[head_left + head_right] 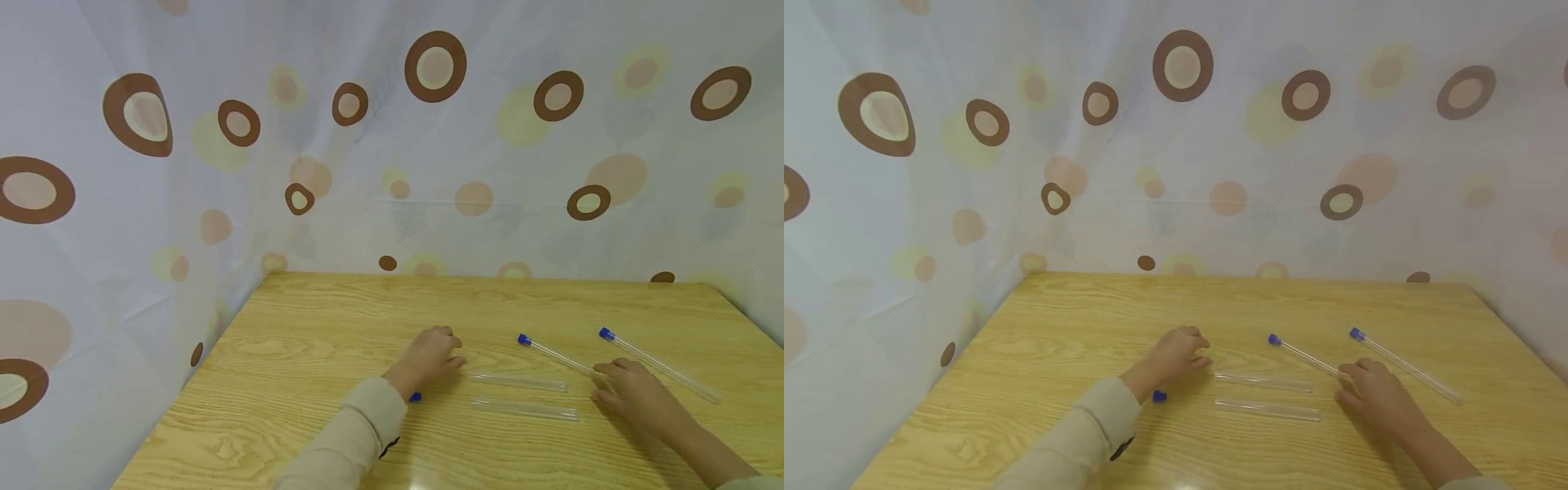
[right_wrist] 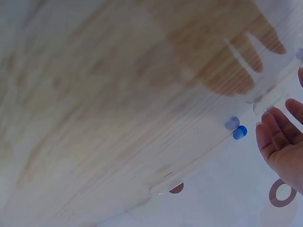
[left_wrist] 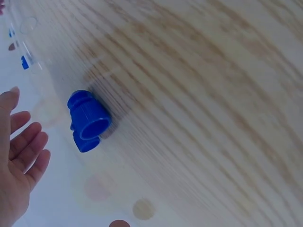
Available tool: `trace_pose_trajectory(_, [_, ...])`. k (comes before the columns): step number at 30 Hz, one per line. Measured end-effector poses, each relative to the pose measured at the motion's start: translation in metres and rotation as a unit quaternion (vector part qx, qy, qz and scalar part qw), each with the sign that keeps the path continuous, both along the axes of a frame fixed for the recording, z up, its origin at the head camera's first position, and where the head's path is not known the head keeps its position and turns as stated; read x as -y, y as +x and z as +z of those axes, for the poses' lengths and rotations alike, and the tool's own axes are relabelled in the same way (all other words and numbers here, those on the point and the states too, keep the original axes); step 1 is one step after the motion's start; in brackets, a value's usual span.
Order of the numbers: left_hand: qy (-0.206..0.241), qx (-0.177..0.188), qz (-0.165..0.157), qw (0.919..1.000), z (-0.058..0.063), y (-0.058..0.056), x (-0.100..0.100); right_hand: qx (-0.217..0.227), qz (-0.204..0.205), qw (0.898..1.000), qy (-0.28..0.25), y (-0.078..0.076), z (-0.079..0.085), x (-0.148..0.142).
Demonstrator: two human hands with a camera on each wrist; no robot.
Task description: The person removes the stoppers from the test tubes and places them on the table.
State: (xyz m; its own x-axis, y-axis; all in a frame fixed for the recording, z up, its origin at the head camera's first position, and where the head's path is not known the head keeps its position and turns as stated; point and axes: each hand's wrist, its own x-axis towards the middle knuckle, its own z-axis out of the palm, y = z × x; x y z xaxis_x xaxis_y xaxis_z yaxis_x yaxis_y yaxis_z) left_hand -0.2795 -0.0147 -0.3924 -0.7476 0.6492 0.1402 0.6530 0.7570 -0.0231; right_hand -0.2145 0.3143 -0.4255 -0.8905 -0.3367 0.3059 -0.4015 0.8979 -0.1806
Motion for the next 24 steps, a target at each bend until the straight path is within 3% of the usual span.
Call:
trace_pose_trajectory(8, [-0.016,-0.011,0.002,0.9998,-0.003,-0.001,-0.004,-0.012,-0.010,1.000,0.011,-0.001,0.000,-0.001])
trace_pose_trajectory(16, [-0.004,-0.033,-0.003,0.9994,-0.005,-0.001,-0.010,-0.010,-0.011,1.000,0.017,-0.002,-0.001,-0.002])
trace_pose_trajectory(24, [-0.001,-0.016,0.020,0.9997,-0.011,-0.004,-0.017,0.004,-0.017,1.000,0.014,-0.003,0.001,-0.001])
